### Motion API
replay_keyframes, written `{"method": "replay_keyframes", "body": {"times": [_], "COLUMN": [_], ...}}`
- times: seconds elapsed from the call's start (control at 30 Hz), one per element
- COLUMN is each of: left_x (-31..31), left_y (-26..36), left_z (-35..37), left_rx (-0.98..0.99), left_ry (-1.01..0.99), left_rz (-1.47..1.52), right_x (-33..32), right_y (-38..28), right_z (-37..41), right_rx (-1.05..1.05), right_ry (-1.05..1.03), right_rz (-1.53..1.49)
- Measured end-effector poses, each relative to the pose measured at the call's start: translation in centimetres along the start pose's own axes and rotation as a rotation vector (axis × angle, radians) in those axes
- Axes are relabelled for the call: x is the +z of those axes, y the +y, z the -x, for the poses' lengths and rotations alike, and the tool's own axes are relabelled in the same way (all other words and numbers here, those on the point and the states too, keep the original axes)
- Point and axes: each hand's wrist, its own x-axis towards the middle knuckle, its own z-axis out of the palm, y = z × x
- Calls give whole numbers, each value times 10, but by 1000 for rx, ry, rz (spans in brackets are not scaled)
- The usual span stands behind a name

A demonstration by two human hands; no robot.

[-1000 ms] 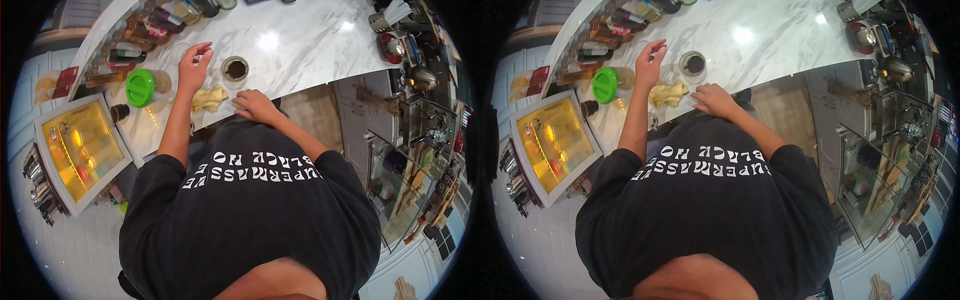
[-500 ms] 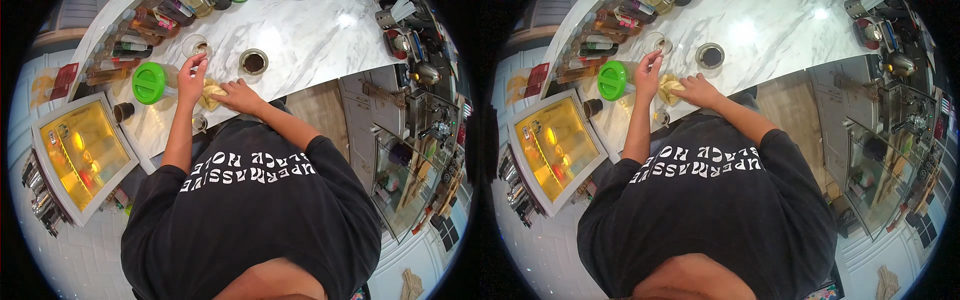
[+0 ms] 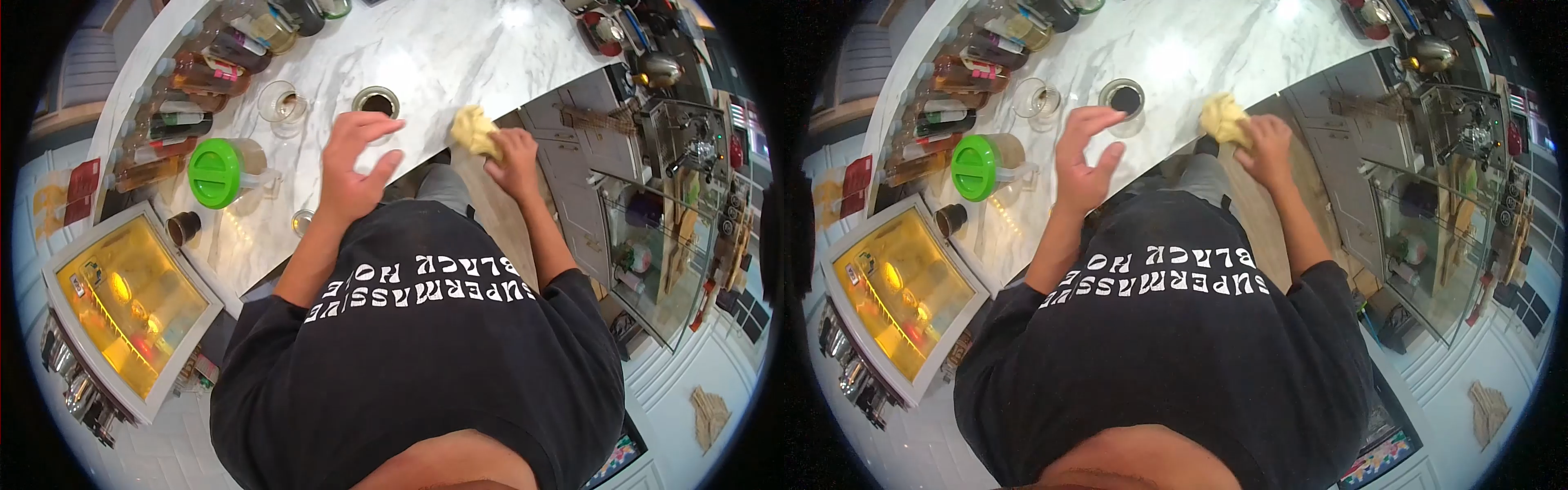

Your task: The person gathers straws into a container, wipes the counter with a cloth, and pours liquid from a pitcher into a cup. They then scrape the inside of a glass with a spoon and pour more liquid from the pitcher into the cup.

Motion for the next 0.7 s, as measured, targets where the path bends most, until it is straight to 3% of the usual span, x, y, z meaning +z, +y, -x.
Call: {"method": "replay_keyframes", "body": {"times": [0.1,0.17,0.27,0.33,0.47,0.57,0.67,0.7], "left_x": [42,64,90,107,150,189,221,230], "left_y": [1,-6,-13,-18,-40,-76,-133,-148], "left_z": [-12,-20,-36,-48,-71,-83,-86,-87], "left_rx": [-67,-149,-190,-202,-249,-313,-297,-291], "left_ry": [-41,-52,-33,-24,29,86,104,103], "left_rz": [75,98,85,70,-35,-179,-384,-536], "right_x": [3,30,66,75,74,57,18,3], "right_y": [5,-12,-30,-24,45,118,219,250], "right_z": [-28,-53,-77,-87,-116,-155,-180,-183], "right_rx": [114,99,35,-144,-312,-138,70,99], "right_ry": [11,33,10,33,-44,155,141,235], "right_rz": [-6,141,149,160,53,122,203,195]}}
